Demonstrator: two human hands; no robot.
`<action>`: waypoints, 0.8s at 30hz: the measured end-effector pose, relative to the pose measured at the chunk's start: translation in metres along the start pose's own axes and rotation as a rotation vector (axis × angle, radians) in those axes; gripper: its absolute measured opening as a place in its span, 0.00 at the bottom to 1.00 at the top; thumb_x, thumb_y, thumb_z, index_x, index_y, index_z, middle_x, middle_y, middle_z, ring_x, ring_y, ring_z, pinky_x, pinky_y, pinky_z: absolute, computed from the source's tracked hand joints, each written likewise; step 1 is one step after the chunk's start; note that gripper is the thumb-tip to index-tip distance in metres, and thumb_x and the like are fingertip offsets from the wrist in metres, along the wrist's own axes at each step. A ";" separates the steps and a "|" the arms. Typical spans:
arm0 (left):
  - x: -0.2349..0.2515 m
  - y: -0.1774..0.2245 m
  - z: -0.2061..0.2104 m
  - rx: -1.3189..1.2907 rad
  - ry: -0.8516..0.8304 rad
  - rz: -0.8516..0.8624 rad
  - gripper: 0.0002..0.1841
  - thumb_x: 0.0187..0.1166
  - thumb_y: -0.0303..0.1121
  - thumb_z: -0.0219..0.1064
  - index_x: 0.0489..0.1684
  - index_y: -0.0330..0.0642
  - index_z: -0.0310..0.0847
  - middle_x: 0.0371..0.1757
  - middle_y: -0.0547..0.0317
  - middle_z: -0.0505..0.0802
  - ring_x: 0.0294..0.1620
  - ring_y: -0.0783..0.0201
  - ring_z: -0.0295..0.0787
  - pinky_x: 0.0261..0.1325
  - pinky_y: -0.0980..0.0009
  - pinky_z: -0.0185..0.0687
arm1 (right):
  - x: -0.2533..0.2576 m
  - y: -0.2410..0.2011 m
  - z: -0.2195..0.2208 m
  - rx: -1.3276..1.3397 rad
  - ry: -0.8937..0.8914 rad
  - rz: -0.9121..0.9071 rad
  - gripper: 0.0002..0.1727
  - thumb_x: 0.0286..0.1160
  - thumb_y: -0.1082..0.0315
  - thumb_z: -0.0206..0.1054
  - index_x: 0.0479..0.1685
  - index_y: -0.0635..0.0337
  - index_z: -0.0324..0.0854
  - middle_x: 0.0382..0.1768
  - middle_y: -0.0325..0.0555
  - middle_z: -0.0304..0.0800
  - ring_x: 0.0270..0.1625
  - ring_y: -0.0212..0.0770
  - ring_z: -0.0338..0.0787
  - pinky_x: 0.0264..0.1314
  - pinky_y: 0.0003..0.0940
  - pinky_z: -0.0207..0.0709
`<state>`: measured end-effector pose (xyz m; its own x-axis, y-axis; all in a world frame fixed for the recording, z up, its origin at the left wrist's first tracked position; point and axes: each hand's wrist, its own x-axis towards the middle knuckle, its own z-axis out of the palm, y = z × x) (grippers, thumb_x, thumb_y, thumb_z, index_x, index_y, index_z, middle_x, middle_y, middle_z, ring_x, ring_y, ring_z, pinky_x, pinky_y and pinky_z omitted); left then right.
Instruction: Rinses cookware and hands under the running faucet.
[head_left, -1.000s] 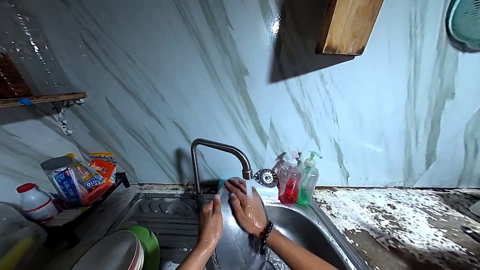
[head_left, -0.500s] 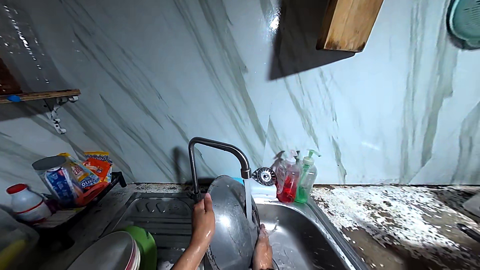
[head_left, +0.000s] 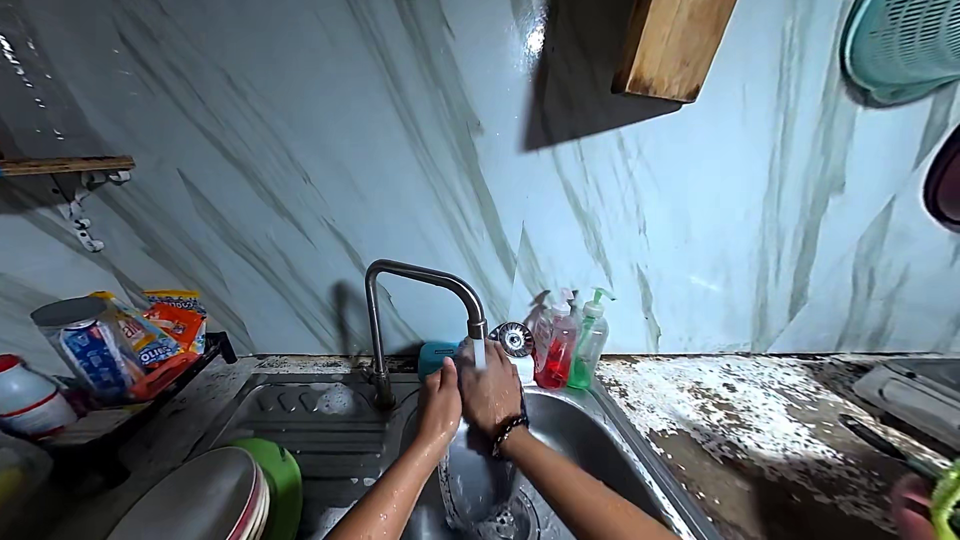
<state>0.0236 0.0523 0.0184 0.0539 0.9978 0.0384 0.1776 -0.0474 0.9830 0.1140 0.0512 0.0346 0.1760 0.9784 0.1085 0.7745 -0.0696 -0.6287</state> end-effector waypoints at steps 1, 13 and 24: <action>0.001 0.000 -0.001 -0.032 0.005 -0.014 0.29 0.97 0.40 0.38 0.52 0.24 0.84 0.53 0.34 0.88 0.59 0.50 0.83 0.68 0.54 0.74 | -0.008 -0.001 0.007 -0.073 0.015 -0.064 0.30 0.93 0.54 0.47 0.88 0.58 0.66 0.92 0.52 0.59 0.96 0.57 0.48 0.95 0.63 0.35; 0.004 -0.003 -0.003 0.051 -0.030 -0.041 0.29 0.97 0.44 0.39 0.46 0.27 0.83 0.39 0.42 0.86 0.44 0.53 0.82 0.55 0.55 0.77 | -0.052 0.083 0.082 -0.263 0.679 -0.893 0.34 0.93 0.49 0.37 0.72 0.67 0.80 0.75 0.61 0.83 0.82 0.54 0.78 0.88 0.56 0.59; 0.004 0.000 0.004 0.198 0.015 0.085 0.25 0.95 0.37 0.50 0.23 0.32 0.79 0.25 0.52 0.78 0.34 0.59 0.76 0.45 0.59 0.73 | 0.038 0.025 -0.010 0.092 -0.023 0.009 0.23 0.93 0.63 0.49 0.75 0.68 0.76 0.71 0.69 0.82 0.76 0.66 0.79 0.79 0.67 0.65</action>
<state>0.0274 0.0563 0.0181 0.0626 0.9903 0.1238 0.3625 -0.1381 0.9217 0.1464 0.0851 0.0308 0.1676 0.9822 0.0851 0.7136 -0.0613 -0.6978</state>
